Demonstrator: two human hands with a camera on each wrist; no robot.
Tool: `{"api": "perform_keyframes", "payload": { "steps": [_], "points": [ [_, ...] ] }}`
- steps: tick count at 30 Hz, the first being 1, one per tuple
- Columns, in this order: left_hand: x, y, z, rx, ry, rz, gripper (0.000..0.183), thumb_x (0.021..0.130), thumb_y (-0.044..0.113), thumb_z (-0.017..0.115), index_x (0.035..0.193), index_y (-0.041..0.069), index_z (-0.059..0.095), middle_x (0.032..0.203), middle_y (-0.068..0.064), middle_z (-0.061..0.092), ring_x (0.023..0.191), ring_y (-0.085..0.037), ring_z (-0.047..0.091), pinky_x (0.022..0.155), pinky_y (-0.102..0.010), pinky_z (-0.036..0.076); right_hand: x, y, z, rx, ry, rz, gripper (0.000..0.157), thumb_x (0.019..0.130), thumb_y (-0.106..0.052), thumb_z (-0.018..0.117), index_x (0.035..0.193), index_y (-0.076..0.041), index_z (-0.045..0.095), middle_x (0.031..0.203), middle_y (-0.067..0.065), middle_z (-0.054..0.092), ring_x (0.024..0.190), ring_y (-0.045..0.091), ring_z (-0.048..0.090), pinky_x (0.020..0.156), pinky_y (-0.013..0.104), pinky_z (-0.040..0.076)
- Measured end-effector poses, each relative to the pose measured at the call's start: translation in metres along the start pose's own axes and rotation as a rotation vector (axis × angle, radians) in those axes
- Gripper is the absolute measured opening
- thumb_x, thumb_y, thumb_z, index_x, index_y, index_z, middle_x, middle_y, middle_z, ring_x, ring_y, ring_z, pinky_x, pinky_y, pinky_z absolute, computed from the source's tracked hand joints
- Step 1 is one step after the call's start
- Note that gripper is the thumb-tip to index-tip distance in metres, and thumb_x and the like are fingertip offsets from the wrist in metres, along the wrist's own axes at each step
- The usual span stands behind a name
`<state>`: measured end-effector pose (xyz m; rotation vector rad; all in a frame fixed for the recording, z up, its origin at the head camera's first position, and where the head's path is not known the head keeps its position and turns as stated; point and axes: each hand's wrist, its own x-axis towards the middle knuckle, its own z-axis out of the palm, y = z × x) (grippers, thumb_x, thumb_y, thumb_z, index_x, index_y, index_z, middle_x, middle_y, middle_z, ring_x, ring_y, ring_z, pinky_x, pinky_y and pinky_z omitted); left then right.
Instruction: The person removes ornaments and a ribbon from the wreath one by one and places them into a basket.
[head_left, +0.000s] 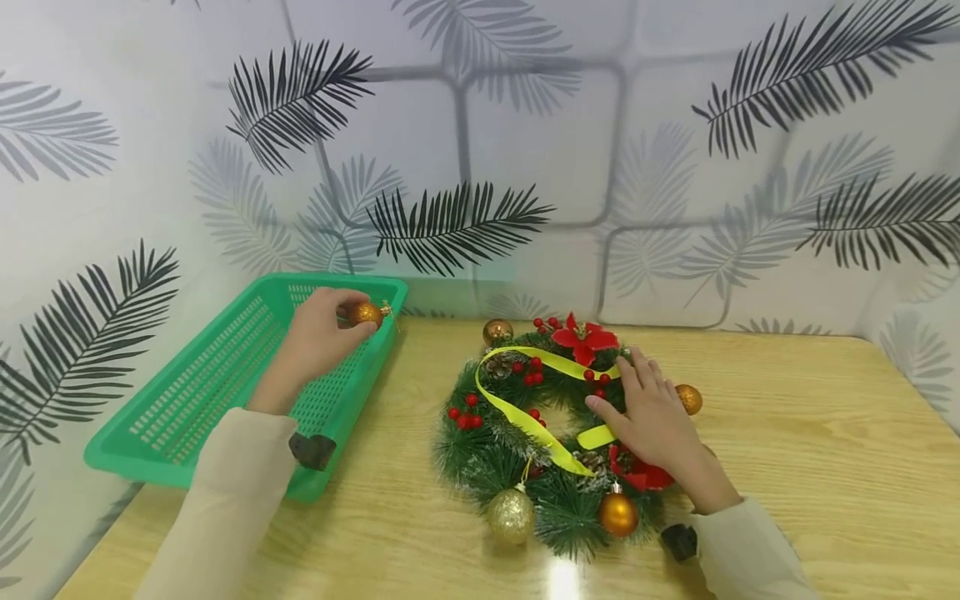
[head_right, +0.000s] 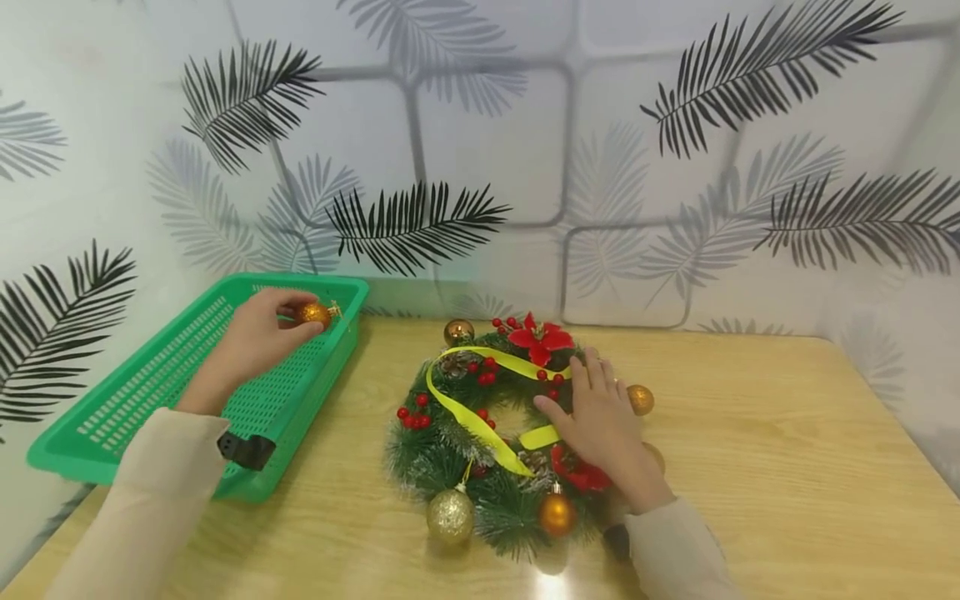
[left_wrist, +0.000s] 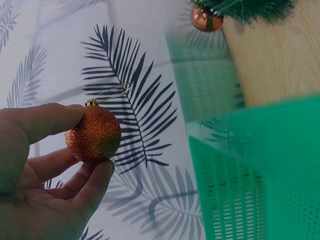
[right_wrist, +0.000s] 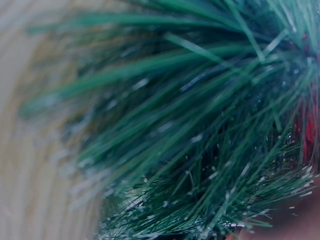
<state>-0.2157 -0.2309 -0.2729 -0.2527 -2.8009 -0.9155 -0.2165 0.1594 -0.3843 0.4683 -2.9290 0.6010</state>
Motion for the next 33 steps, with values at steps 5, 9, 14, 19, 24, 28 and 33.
{"api": "perform_keyframes", "payload": {
  "steps": [5,9,14,19,24,28,33],
  "points": [
    [0.003,-0.01,-0.012,0.022,0.0,-0.025,0.044,0.093,0.016,0.058,0.131,-0.005,0.051,0.121,-0.024,0.05,0.111,-0.038,0.054,0.088,-0.05,0.047,0.0,0.002,-0.002,-0.004,-0.001,0.006,0.082,0.096,-0.055,0.041,0.147,0.006,0.025,0.155,0.03,0.012,0.139,0.053,0.013,0.11,0.066,0.015],
    [0.005,-0.026,-0.021,-0.003,-0.004,-0.049,0.043,0.094,0.016,0.057,0.131,-0.006,0.051,0.121,-0.026,0.054,0.111,-0.039,0.054,0.088,-0.052,0.047,0.0,0.002,-0.004,-0.004,0.0,0.006,0.081,0.096,-0.055,0.041,0.147,0.007,0.025,0.155,0.03,0.012,0.139,0.053,0.013,0.11,0.066,0.016],
    [0.006,-0.046,-0.027,-0.03,-0.029,-0.113,0.044,0.095,0.02,0.055,0.131,-0.006,0.05,0.124,-0.027,0.056,0.114,-0.039,0.054,0.091,-0.051,0.046,0.001,0.002,-0.006,-0.003,0.0,0.01,0.082,0.096,-0.055,0.041,0.147,0.007,0.024,0.154,0.031,0.012,0.139,0.054,0.013,0.11,0.066,0.016],
    [0.006,-0.058,-0.026,-0.033,-0.063,-0.146,0.048,0.096,0.023,0.054,0.132,-0.007,0.048,0.127,-0.029,0.054,0.116,-0.041,0.052,0.092,-0.052,0.046,0.001,0.003,-0.004,0.0,-0.005,0.012,0.082,0.097,-0.055,0.041,0.147,0.007,0.024,0.155,0.031,0.011,0.139,0.054,0.012,0.11,0.066,0.015],
    [0.006,-0.069,-0.02,-0.021,-0.086,-0.146,0.05,0.095,0.026,0.056,0.132,-0.007,0.049,0.126,-0.029,0.055,0.116,-0.04,0.052,0.091,-0.052,0.046,0.0,0.003,-0.003,-0.001,0.001,0.014,0.081,0.097,-0.054,0.041,0.147,0.007,0.025,0.154,0.03,0.012,0.139,0.054,0.013,0.11,0.066,0.016],
    [0.004,-0.076,-0.014,-0.017,-0.108,-0.143,0.05,0.095,0.026,0.056,0.131,-0.008,0.049,0.126,-0.029,0.055,0.116,-0.041,0.052,0.091,-0.052,0.047,-0.001,0.003,-0.003,0.0,0.004,0.016,0.08,0.097,-0.054,0.042,0.147,0.007,0.025,0.154,0.03,0.012,0.138,0.054,0.014,0.109,0.066,0.017],
    [0.002,-0.077,-0.012,-0.01,-0.109,-0.138,0.052,0.094,0.028,0.056,0.132,-0.008,0.048,0.127,-0.03,0.054,0.116,-0.042,0.052,0.089,-0.052,0.047,-0.001,0.003,-0.001,0.0,0.008,0.008,0.08,0.097,-0.054,0.042,0.147,0.006,0.026,0.154,0.03,0.013,0.139,0.054,0.014,0.109,0.067,0.018]
  ]
}}
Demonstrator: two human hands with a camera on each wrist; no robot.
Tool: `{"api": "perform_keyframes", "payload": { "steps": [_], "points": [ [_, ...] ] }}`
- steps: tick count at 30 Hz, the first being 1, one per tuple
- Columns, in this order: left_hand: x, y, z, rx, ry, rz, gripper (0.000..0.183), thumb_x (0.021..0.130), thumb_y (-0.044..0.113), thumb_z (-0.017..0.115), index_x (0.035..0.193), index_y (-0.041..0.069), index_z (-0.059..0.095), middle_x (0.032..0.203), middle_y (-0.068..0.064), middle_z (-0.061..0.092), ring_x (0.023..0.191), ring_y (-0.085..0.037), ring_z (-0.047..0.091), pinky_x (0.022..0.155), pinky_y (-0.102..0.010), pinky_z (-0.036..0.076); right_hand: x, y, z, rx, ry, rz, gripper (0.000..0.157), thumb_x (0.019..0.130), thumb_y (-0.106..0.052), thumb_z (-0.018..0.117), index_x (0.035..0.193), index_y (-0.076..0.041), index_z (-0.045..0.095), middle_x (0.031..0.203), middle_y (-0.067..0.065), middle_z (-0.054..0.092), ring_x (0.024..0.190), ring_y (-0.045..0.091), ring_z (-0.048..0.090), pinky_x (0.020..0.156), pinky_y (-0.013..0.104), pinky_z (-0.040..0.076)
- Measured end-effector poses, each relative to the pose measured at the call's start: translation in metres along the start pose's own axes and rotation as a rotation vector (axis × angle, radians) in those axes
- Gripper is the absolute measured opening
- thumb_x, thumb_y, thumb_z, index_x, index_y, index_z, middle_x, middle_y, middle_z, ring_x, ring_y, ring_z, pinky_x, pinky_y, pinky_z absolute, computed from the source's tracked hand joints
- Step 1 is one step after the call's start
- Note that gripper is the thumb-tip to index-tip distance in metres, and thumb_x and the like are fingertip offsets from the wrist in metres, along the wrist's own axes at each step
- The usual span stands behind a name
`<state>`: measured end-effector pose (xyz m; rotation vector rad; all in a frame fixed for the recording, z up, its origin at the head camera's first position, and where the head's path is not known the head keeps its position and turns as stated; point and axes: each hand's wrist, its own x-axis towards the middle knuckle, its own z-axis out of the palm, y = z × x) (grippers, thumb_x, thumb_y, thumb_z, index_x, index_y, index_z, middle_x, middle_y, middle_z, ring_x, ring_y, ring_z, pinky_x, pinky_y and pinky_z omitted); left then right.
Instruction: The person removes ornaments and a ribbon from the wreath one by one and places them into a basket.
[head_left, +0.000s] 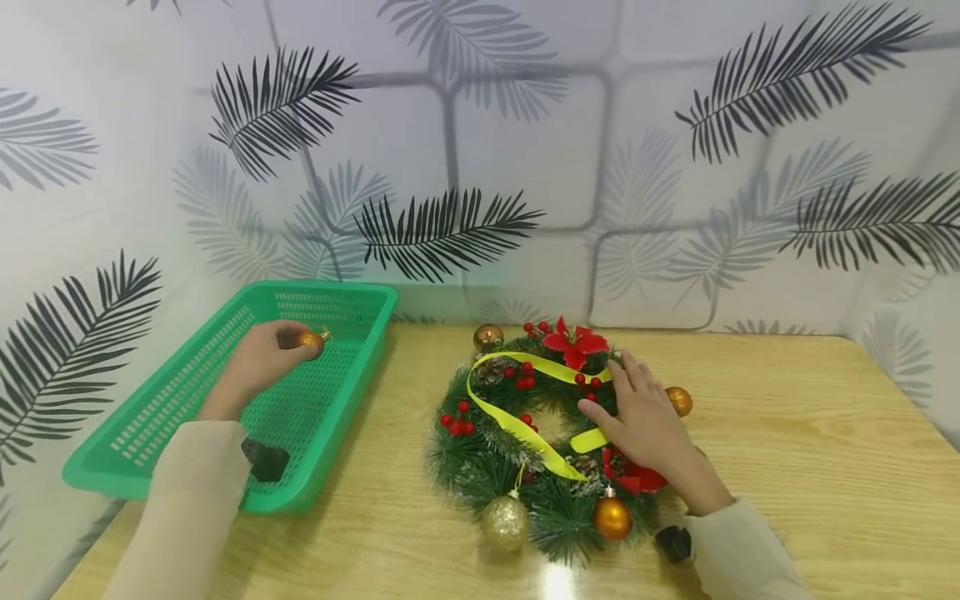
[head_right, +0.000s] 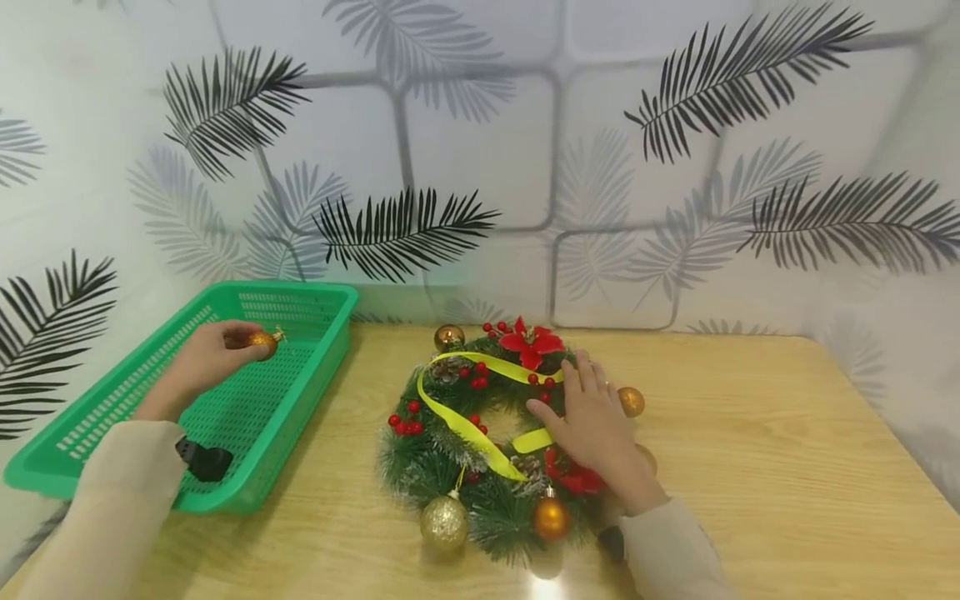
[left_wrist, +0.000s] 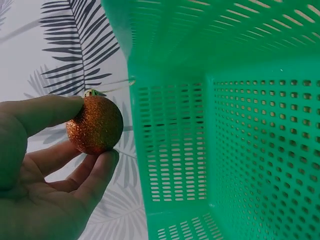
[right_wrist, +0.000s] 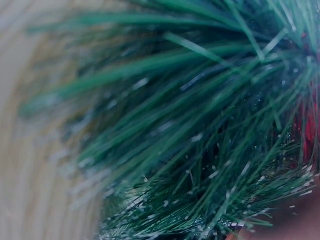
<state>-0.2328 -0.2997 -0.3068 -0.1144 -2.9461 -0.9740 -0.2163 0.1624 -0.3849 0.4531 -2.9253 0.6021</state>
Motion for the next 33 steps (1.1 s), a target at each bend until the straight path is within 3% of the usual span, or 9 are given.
{"api": "perform_keyframes", "payload": {
  "steps": [8,23,33],
  "points": [
    [0.0003,-0.0015,0.0035,0.013,0.028,0.002,0.048,0.093,0.024,0.057,0.129,-0.007,0.051,0.124,-0.028,0.057,0.113,-0.041,0.055,0.087,-0.049,0.049,-0.0008,-0.0005,-0.0001,0.002,0.0,0.0,0.079,0.097,-0.052,0.043,0.146,0.007,0.026,0.154,0.03,0.014,0.138,0.054,0.014,0.109,0.066,0.018],
    [0.0,0.0033,-0.0002,0.007,-0.036,-0.016,0.053,0.096,0.027,0.054,0.136,-0.005,0.044,0.137,-0.033,0.044,0.125,-0.046,0.043,0.094,-0.056,0.044,0.0021,0.0001,-0.0019,0.009,0.011,-0.004,0.079,0.097,-0.053,0.043,0.146,0.006,0.026,0.154,0.03,0.015,0.138,0.054,0.015,0.108,0.067,0.018],
    [-0.0002,0.0016,0.002,0.03,-0.029,0.007,0.051,0.096,0.028,0.055,0.133,-0.006,0.046,0.132,-0.034,0.046,0.12,-0.047,0.047,0.09,-0.055,0.046,0.0,0.0032,0.0009,0.007,0.027,0.003,0.076,0.097,-0.05,0.045,0.146,0.006,0.027,0.154,0.028,0.016,0.139,0.053,0.016,0.108,0.067,0.019]
  ]
}}
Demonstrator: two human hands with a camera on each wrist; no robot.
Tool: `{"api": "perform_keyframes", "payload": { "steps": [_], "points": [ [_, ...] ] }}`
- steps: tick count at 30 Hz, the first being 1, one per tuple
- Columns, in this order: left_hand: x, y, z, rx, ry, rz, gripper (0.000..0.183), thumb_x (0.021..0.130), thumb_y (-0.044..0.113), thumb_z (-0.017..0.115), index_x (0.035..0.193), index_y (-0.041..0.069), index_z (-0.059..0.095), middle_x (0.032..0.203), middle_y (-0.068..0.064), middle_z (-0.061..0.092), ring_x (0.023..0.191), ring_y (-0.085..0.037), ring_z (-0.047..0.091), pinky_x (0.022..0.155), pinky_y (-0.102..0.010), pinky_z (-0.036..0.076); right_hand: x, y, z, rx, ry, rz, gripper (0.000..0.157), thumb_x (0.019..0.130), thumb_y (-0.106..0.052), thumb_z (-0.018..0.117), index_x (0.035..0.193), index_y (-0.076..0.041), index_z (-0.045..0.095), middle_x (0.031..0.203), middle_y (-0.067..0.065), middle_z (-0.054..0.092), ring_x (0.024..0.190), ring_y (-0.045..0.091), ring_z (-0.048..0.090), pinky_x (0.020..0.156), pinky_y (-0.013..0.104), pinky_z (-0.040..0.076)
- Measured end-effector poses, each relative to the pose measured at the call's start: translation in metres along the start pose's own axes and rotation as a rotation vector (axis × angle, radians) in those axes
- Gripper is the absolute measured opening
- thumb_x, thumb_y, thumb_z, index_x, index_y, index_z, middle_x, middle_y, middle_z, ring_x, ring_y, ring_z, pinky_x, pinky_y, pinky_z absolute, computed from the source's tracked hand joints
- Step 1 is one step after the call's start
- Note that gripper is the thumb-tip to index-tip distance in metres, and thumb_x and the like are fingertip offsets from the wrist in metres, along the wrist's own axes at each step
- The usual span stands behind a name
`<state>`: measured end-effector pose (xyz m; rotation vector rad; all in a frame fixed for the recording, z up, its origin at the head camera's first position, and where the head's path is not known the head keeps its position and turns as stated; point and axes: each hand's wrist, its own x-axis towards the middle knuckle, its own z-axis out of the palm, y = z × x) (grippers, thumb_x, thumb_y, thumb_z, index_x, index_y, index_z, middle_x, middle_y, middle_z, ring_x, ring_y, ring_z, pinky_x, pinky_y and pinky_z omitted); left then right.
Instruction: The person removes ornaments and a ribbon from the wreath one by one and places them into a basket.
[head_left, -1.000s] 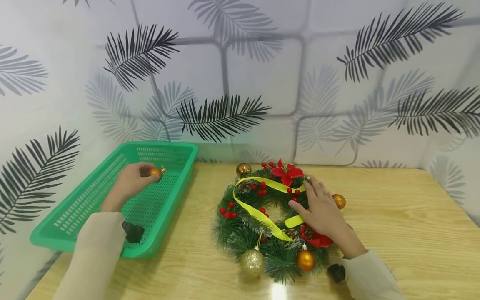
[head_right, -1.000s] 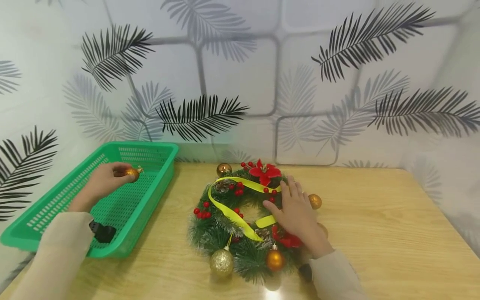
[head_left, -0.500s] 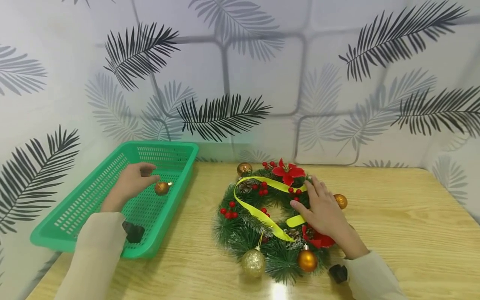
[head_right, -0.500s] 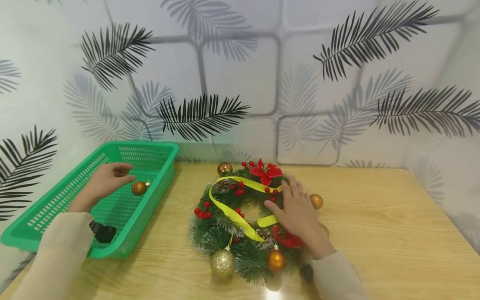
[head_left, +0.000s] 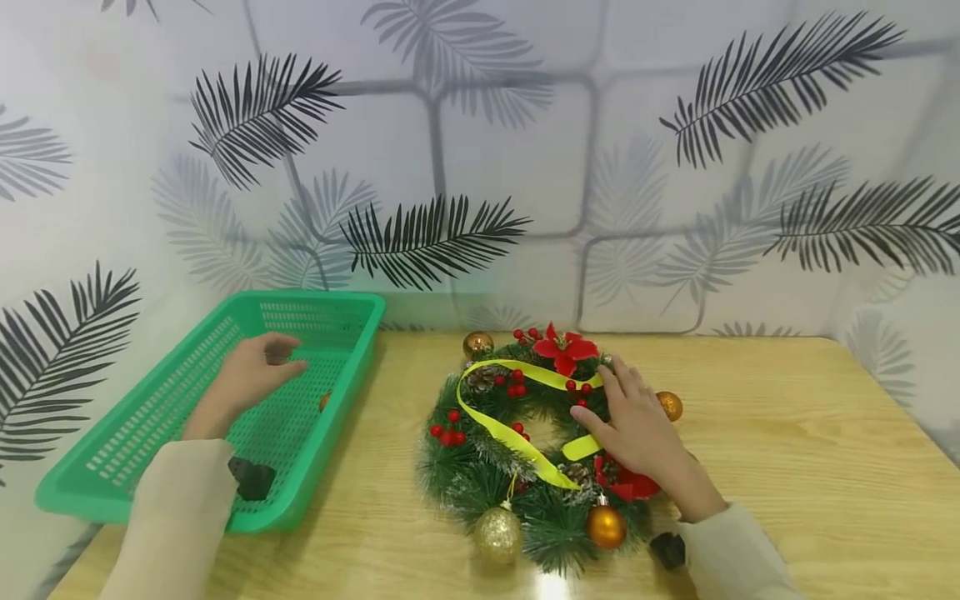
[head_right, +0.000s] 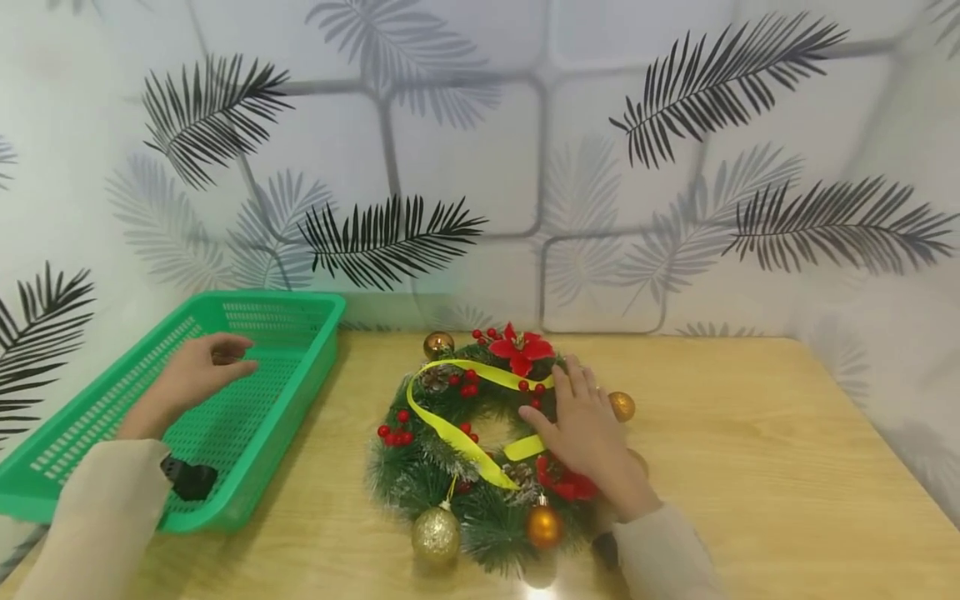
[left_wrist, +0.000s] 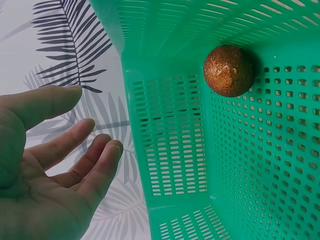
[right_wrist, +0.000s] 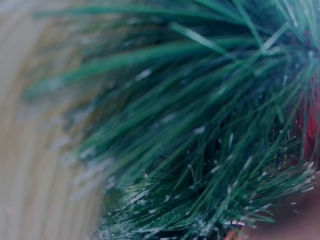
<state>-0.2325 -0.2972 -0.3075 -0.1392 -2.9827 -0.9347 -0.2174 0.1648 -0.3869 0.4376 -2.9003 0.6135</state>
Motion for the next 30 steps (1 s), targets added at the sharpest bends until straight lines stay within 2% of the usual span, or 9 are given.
{"api": "perform_keyframes", "payload": {
  "steps": [8,17,22,26,30],
  "points": [
    [-0.003,-0.005,0.0,0.006,0.013,0.021,0.05,0.095,0.028,0.056,0.131,-0.006,0.047,0.13,-0.034,0.047,0.118,-0.048,0.048,0.089,-0.055,0.046,-0.003,-0.004,0.005,-0.008,0.011,0.0,0.075,0.097,-0.048,0.047,0.146,0.006,0.028,0.154,0.029,0.017,0.139,0.052,0.018,0.109,0.066,0.021],
    [-0.008,-0.006,-0.001,0.033,0.028,0.038,0.047,0.096,0.026,0.055,0.13,-0.005,0.048,0.128,-0.032,0.051,0.116,-0.046,0.051,0.087,-0.055,0.047,-0.007,-0.012,0.001,0.013,-0.001,0.026,0.075,0.097,-0.045,0.047,0.147,0.007,0.025,0.154,0.029,0.016,0.14,0.052,0.015,0.11,0.065,0.018],
    [-0.007,0.003,-0.007,0.064,0.038,0.065,0.045,0.096,0.023,0.054,0.13,-0.005,0.048,0.128,-0.031,0.051,0.114,-0.045,0.052,0.086,-0.055,0.047,-0.004,-0.018,-0.009,0.045,-0.002,0.039,0.079,0.098,-0.049,0.043,0.148,0.007,0.019,0.155,0.029,0.011,0.14,0.052,0.01,0.11,0.067,0.015],
    [-0.004,0.015,-0.004,0.072,0.021,0.108,0.044,0.096,0.023,0.054,0.129,-0.005,0.048,0.126,-0.031,0.052,0.113,-0.045,0.053,0.086,-0.054,0.048,-0.005,-0.024,-0.025,0.068,0.024,0.077,0.08,0.098,-0.049,0.043,0.149,0.007,0.017,0.155,0.031,0.009,0.14,0.053,0.008,0.109,0.068,0.012],
    [-0.002,0.03,0.0,0.071,0.004,0.135,0.044,0.096,0.023,0.052,0.13,-0.005,0.048,0.126,-0.03,0.052,0.114,-0.044,0.053,0.087,-0.054,0.047,-0.008,-0.03,-0.031,0.061,0.024,0.118,0.085,0.096,-0.053,0.044,0.149,0.008,0.015,0.154,0.032,0.008,0.14,0.053,0.008,0.11,0.067,0.011]
  ]
}}
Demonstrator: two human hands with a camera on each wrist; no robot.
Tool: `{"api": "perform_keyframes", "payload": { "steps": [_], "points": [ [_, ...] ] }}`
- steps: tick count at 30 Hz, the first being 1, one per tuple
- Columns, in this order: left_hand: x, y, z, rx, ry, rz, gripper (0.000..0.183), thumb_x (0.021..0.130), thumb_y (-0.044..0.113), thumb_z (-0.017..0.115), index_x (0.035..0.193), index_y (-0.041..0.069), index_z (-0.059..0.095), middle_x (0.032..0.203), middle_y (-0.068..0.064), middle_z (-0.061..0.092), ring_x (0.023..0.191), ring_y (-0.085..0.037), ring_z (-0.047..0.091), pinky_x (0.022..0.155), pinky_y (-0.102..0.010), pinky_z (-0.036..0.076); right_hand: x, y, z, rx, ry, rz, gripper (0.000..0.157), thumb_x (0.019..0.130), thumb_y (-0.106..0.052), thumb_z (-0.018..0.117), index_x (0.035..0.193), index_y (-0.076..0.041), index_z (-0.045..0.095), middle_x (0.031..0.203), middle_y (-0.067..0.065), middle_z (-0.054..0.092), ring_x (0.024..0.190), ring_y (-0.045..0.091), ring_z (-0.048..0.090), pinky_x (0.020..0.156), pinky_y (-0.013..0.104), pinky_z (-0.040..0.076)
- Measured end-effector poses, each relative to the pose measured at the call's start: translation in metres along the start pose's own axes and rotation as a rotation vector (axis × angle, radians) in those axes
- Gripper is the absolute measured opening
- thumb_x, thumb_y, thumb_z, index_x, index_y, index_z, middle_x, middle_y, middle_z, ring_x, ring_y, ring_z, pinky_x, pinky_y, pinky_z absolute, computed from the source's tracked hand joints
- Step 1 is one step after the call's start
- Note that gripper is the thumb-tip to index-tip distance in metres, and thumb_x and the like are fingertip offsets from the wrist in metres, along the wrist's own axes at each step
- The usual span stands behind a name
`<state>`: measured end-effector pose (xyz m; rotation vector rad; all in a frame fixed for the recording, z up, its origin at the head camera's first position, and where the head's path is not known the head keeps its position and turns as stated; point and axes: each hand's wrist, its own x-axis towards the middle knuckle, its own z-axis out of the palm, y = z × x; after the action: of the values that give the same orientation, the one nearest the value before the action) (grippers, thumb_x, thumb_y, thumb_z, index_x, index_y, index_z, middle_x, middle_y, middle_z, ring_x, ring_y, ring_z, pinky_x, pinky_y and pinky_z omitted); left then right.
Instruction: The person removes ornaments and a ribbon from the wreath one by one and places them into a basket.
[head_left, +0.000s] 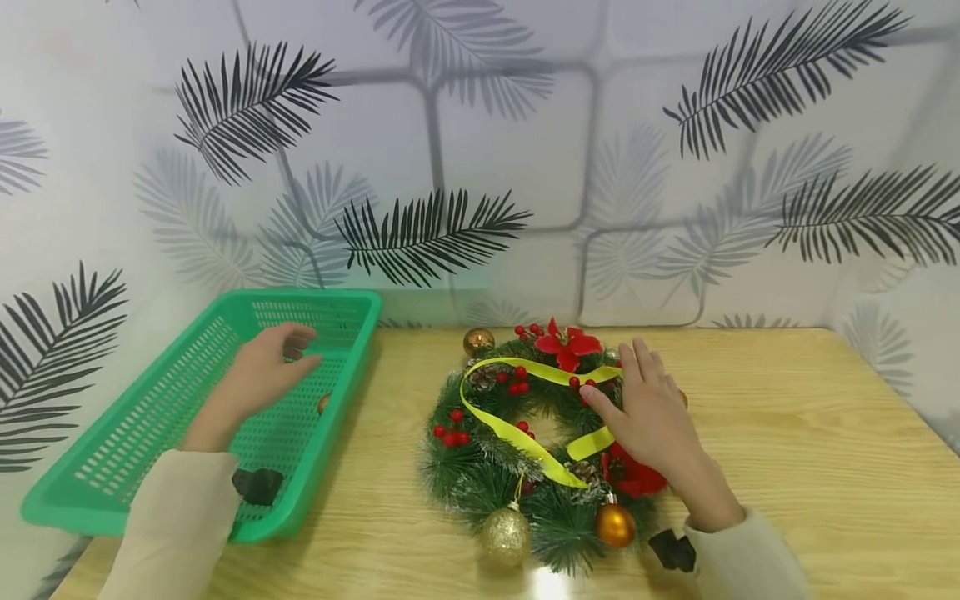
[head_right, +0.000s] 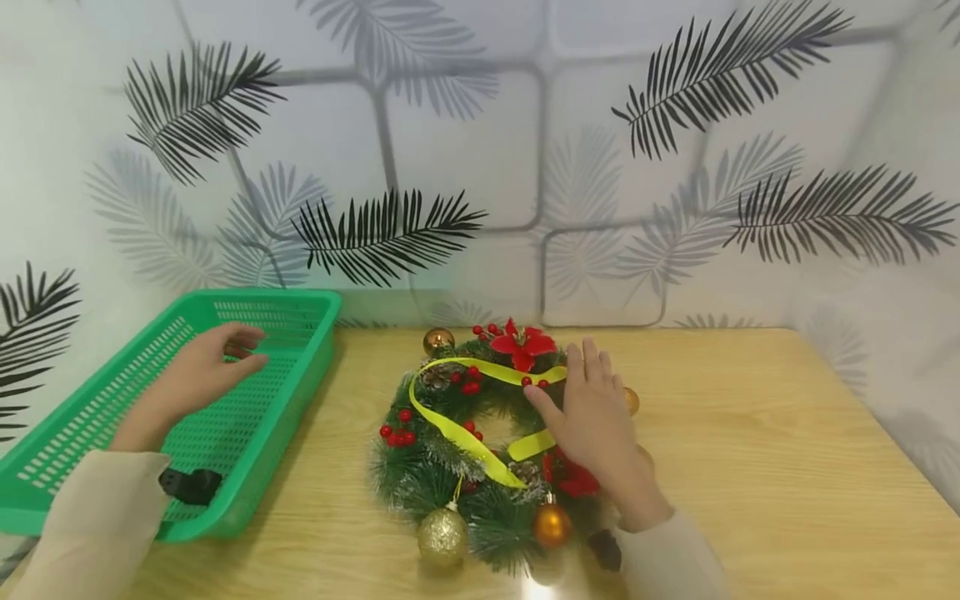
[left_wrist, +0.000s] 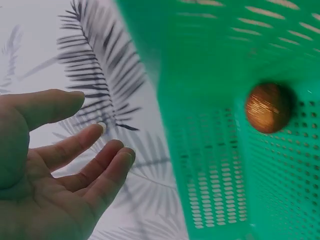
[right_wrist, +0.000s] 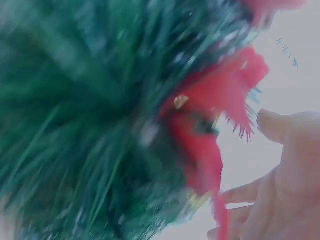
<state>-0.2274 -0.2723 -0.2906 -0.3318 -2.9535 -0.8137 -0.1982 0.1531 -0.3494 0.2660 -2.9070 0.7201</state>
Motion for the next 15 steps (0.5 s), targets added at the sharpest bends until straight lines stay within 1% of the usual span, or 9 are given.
{"api": "perform_keyframes", "payload": {
  "steps": [3,6,9,12,15],
  "points": [
    [0.0,0.016,0.0,-0.018,0.004,0.011,0.043,0.096,0.022,0.052,0.131,-0.004,0.047,0.127,-0.028,0.052,0.116,-0.043,0.052,0.091,-0.054,0.045,-0.003,-0.003,0.001,-0.021,-0.007,0.02,0.089,0.095,-0.055,0.045,0.149,0.008,0.013,0.154,0.032,0.008,0.14,0.053,0.008,0.11,0.067,0.012],
    [0.002,0.032,0.001,-0.031,0.003,0.05,0.042,0.096,0.02,0.052,0.13,-0.004,0.048,0.126,-0.029,0.052,0.116,-0.043,0.051,0.094,-0.054,0.044,-0.004,-0.008,0.001,-0.047,-0.004,0.04,0.09,0.094,-0.056,0.046,0.149,0.008,0.012,0.155,0.032,0.007,0.14,0.053,0.008,0.109,0.068,0.013],
    [0.004,0.048,0.002,-0.02,-0.002,0.083,0.042,0.096,0.019,0.052,0.131,-0.005,0.047,0.125,-0.029,0.052,0.116,-0.042,0.05,0.095,-0.054,0.043,-0.004,-0.015,0.002,-0.064,-0.006,0.058,0.092,0.094,-0.057,0.046,0.149,0.008,0.011,0.155,0.031,0.007,0.14,0.053,0.008,0.11,0.067,0.013],
    [0.003,0.062,0.003,-0.013,-0.017,0.104,0.043,0.097,0.018,0.052,0.132,-0.005,0.045,0.126,-0.029,0.049,0.117,-0.042,0.049,0.095,-0.054,0.043,-0.006,-0.023,0.006,-0.06,-0.033,0.086,0.096,0.092,-0.059,0.046,0.149,0.008,0.009,0.155,0.03,0.005,0.141,0.051,0.006,0.111,0.066,0.011],
    [0.003,0.074,0.011,-0.016,-0.036,0.128,0.043,0.097,0.018,0.052,0.133,-0.005,0.045,0.126,-0.029,0.049,0.116,-0.042,0.05,0.095,-0.054,0.044,-0.01,-0.028,0.011,-0.045,-0.075,0.133,0.1,0.091,-0.061,0.046,0.149,0.009,0.004,0.156,0.029,-0.001,0.143,0.049,0.001,0.112,0.066,0.008]
  ]
}}
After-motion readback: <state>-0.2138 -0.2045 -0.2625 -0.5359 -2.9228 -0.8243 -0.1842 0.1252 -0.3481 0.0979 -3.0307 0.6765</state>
